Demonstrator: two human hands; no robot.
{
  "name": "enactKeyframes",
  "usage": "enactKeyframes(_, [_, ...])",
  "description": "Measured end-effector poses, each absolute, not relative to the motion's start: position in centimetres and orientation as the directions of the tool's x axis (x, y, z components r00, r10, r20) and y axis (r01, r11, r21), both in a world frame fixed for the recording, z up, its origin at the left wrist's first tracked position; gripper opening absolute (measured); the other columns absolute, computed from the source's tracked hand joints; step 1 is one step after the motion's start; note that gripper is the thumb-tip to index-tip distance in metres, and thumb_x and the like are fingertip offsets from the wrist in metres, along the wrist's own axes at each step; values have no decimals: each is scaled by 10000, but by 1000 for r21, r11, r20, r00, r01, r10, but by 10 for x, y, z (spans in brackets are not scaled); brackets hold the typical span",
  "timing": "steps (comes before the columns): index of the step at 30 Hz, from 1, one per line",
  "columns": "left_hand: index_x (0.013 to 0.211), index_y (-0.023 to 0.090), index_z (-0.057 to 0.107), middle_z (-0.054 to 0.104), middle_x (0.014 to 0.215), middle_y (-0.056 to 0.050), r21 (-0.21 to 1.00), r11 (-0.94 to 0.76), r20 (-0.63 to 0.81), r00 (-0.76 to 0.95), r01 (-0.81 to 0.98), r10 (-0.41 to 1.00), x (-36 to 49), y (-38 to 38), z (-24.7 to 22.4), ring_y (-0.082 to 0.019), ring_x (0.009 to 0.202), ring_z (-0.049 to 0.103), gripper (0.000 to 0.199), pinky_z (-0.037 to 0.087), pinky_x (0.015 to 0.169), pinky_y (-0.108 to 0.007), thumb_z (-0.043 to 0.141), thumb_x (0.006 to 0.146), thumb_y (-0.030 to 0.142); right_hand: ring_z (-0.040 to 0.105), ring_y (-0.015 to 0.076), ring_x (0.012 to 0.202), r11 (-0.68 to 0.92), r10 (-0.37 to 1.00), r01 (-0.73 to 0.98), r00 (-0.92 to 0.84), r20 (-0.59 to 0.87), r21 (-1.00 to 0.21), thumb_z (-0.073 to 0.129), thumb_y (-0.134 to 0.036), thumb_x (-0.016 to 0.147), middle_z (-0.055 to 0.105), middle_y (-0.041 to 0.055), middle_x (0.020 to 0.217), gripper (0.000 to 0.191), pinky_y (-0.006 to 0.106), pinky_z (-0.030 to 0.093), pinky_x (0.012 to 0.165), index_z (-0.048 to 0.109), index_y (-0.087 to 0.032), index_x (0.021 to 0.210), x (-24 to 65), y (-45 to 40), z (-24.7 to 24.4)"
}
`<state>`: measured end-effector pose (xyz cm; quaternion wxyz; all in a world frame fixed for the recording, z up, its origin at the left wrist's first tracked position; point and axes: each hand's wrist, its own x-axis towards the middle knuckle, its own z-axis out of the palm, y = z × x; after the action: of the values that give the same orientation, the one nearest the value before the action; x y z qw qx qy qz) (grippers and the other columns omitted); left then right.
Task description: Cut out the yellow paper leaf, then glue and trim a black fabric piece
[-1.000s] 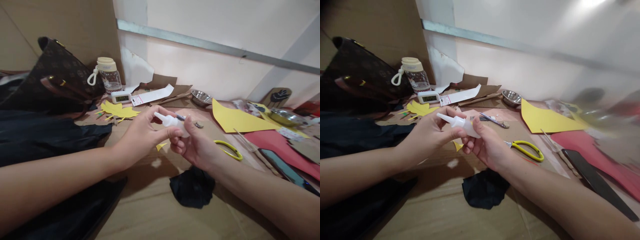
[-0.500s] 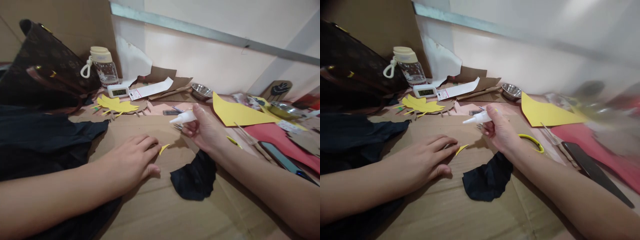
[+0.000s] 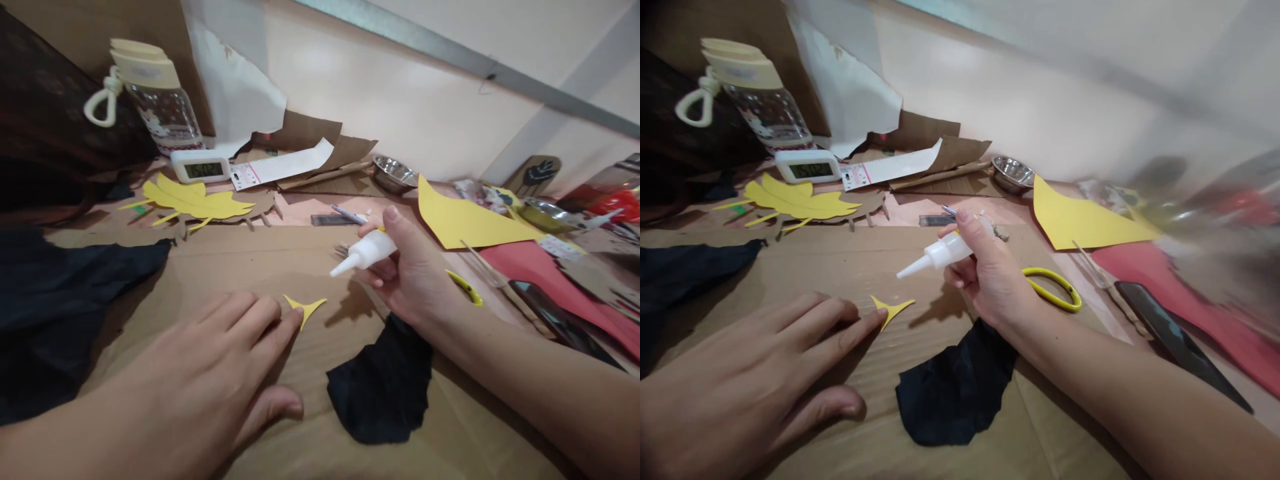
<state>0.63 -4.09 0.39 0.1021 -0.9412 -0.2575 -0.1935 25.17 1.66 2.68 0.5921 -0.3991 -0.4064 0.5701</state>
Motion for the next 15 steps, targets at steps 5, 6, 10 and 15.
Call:
enactKeyframes(5, [1350,229,702,746,1230,-116,-56,-830,406,772,555,489,-4,-42,-13,-344,1102,677,476,515,959,-454,531,1058,563,185,58,435,-22,1000,-380,0,-24,-925,904,-548,765,296,-108,439,401,170,293,377,754,-177,728,252,17,24])
enactKeyframes(6, [1411,220,666,731,1316,-127,-55,-831,421,767,554,484,-7,-42,-17,-358,1179,668,518,511,1010,-457,559,1043,568,193,61,436,-23,1000,-376,-7,-21,-927,885,-546,793,308,-102,454,387,172,291,375,757,-185,736,252,18,23])
enactKeyframes(10, [1640,169,419,555,1616,-148,-52,-838,405,778,544,480,-19,-39,-33,-395,1379,590,761,501,1091,-474,605,1013,558,224,63,444,-20,1000,-364,-26,-12,-931,809,-537,885,406,-72,540,347,180,296,371,769,-215,762,254,18,19])
enactKeyframes(15, [1670,147,348,487,1671,-139,-73,-842,388,793,535,471,-20,-37,-36,-372,1448,519,776,391,1195,-469,560,1038,544,223,63,437,-36,999,-373,-50,-18,-927,796,-541,901,355,-77,509,361,172,303,372,771,-215,746,254,18,19])
